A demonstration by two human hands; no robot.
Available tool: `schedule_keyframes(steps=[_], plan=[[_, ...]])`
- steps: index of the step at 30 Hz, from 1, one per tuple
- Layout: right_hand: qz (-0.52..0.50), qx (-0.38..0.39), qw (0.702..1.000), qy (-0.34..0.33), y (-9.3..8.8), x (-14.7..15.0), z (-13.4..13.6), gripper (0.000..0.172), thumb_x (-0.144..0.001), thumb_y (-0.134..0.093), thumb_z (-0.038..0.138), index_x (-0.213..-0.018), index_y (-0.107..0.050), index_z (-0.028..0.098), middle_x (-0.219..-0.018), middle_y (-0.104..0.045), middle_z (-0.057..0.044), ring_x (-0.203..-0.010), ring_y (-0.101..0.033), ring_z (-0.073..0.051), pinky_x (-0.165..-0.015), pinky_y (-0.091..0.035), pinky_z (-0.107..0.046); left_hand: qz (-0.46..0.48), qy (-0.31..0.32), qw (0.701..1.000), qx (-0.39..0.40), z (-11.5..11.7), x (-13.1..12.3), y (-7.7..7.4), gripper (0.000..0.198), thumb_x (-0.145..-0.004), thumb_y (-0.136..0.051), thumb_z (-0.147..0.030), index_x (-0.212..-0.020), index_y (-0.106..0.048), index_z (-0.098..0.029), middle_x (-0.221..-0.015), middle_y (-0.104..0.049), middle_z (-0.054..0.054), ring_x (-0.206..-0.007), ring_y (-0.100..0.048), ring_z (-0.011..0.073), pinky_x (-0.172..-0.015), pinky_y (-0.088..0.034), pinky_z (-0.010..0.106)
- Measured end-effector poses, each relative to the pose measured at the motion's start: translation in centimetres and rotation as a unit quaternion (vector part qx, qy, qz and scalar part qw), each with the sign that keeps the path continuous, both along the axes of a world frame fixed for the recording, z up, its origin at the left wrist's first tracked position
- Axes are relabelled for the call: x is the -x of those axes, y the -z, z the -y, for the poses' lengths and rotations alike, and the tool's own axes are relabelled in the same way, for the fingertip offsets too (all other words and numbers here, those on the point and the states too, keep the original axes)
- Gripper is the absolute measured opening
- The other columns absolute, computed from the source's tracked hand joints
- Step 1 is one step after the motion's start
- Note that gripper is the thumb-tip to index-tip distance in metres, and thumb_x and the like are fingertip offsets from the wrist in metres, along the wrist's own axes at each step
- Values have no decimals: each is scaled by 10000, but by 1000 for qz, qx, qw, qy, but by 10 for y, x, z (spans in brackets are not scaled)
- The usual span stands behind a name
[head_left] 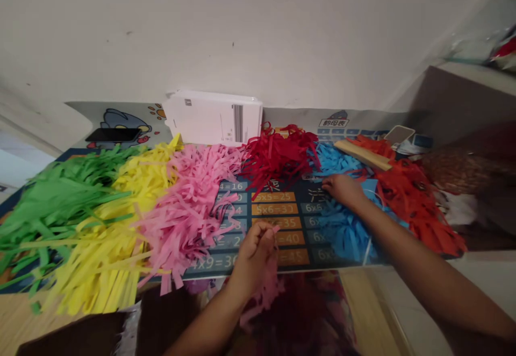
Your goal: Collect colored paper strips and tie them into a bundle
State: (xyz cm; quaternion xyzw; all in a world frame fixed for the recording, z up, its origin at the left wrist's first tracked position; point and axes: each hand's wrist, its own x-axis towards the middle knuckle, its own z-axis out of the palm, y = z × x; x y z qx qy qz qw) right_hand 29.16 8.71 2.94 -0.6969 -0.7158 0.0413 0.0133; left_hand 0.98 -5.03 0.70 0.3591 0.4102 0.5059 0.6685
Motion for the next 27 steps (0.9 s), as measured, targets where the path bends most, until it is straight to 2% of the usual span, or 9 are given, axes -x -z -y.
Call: schedule_keyframes(steps=[5,7,9,10,12,15,19,23,27], plan=[[42,3,999,-9,7,10,2,183,-871,-561,178,-816,-734,155,-882,-735,-155,-785,-692,-261,-645,-454,-322,-80,-7,996,-34,4,-2,-2,371,-833,-666,-536,-809,-555,-183,-573,-448,-79,-487,-401,65,-483,-345,190],[44,-22,999,-6,0,20,17,201,-889,-526,173,-887,-721,121,-945,-723,-194,-820,-690,-281,-673,-472,-348,-133,-18,989,-68,6,1,-4,303,-881,-624,-469,-818,-591,-175,-586,-503,-61,-520,-459,79,-526,-378,203],[-23,-65,997,-28,-8,36,42,203,-908,-532,223,-957,-711,138,-980,-724,-165,-854,-687,-273,-716,-494,-356,-195,-27,974,-109,8,3,-5,244,-918,-583,-384,-812,-629,-170,-635,-585,-29,-575,-528,98,-573,-409,217],[-97,-92,990,-56,-12,46,58,185,-904,-565,266,-957,-713,168,-967,-731,-123,-860,-686,-256,-740,-504,-344,-227,-32,964,-135,8,4,-6,223,-927,-574,-344,-810,-649,-170,-676,-627,-11,-620,-564,110,-607,-427,225],[-281,-110,945,-125,-15,70,92,163,-895,-610,344,-883,-727,231,-894,-739,-47,-830,-686,-214,-757,-521,-313,-285,-43,938,-192,9,6,-6,194,-932,-575,-284,-818,-688,-175,-754,-683,16,-706,-612,135,-670,-451,241],[-453,-111,874,-139,-9,101,132,177,-895,-626,380,-850,-749,261,-861,-738,-22,-811,-692,-190,-748,-541,-295,-347,-55,896,-273,11,8,-6,174,-942,-571,-231,-873,-724,-184,-780,-707,29,-746,-630,149,-696,-470,246],[-528,-86,840,-96,4,117,152,131,-871,-658,345,-891,-771,281,-922,-741,-19,-886,-693,-191,-806,-543,-302,-376,-56,862,-334,15,10,-6,160,-941,-585,-209,-921,-742,-183,-782,-718,33,-730,-634,140,-674,-488,229],[-581,-67,811,-26,7,118,157,114,-821,-704,354,-854,-751,256,-841,-737,-15,-774,-690,-185,-713,-549,-294,-395,-58,853,-338,20,11,-7,139,-925,-614,-197,-914,-750,-177,-762,-714,31,-696,-628,135,-644,-488,224],[-575,-98,811,-38,6,118,160,95,-813,-711,333,-778,-753,255,-818,-729,-15,-786,-679,-181,-732,-543,-288,-404,-63,842,-351,21,11,-9,135,-928,-609,-192,-903,-741,-176,-779,-724,32,-716,-639,139,-662,-495,229]])
